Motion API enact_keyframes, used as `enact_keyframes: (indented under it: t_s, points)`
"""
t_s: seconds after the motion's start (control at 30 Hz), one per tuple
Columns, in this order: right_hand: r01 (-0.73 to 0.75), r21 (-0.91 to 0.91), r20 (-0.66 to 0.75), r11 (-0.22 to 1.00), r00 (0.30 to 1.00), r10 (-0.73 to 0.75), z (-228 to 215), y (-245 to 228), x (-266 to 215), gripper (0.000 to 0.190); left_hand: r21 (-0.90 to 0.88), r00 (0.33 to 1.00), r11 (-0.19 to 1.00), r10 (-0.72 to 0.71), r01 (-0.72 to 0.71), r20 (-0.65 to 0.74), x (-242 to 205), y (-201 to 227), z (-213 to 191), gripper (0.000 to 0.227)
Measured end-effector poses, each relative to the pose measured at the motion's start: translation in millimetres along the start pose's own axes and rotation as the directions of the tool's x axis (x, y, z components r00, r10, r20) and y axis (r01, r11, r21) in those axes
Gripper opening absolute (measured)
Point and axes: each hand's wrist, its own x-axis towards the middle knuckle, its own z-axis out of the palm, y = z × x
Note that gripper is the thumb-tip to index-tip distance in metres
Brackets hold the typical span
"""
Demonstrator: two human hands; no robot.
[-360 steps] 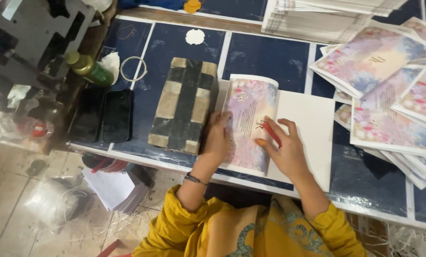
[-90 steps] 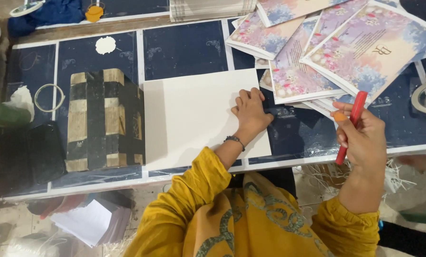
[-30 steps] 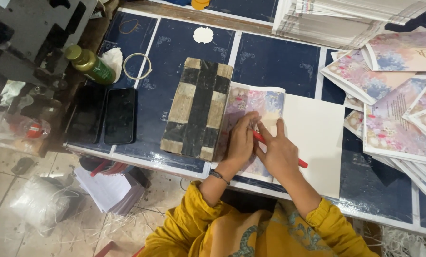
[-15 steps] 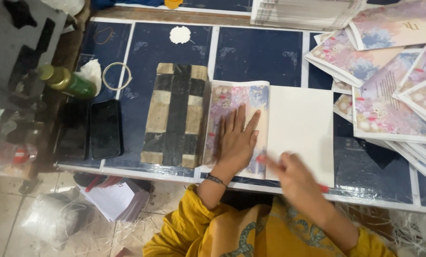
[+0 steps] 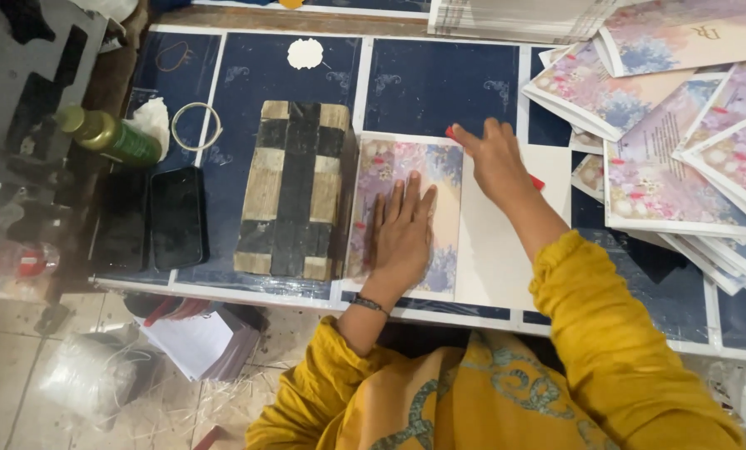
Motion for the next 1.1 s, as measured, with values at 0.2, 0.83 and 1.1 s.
enact_keyframes:
  t_s: [0.2,0.83,1.1]
  points:
    - [-0.659,0.414,0.547,0.628,0.731,0.408,-80.5,-97.4,-86.7,0.092,0.007,1.0,1.0,-0.018,0.018,0.005,3.1,-5.3,2.7,0.064]
    - [-0.465,0.885,0.387,0.038,0.777,0.496,-65.8,-81.4,-164.8,0.028,-0.465,0.918,0.862,0.0,-0.201,-0.397,7.1,9.5,3.9,0.031]
    - [-0.505,0.862,0.108,0.049,0.277,0.955,-223.3,97.3,-198.4,0.017,-0.65,0.98,0.735,0.163,-0.195,-0.11,62.1,125.6,71.9,0.019]
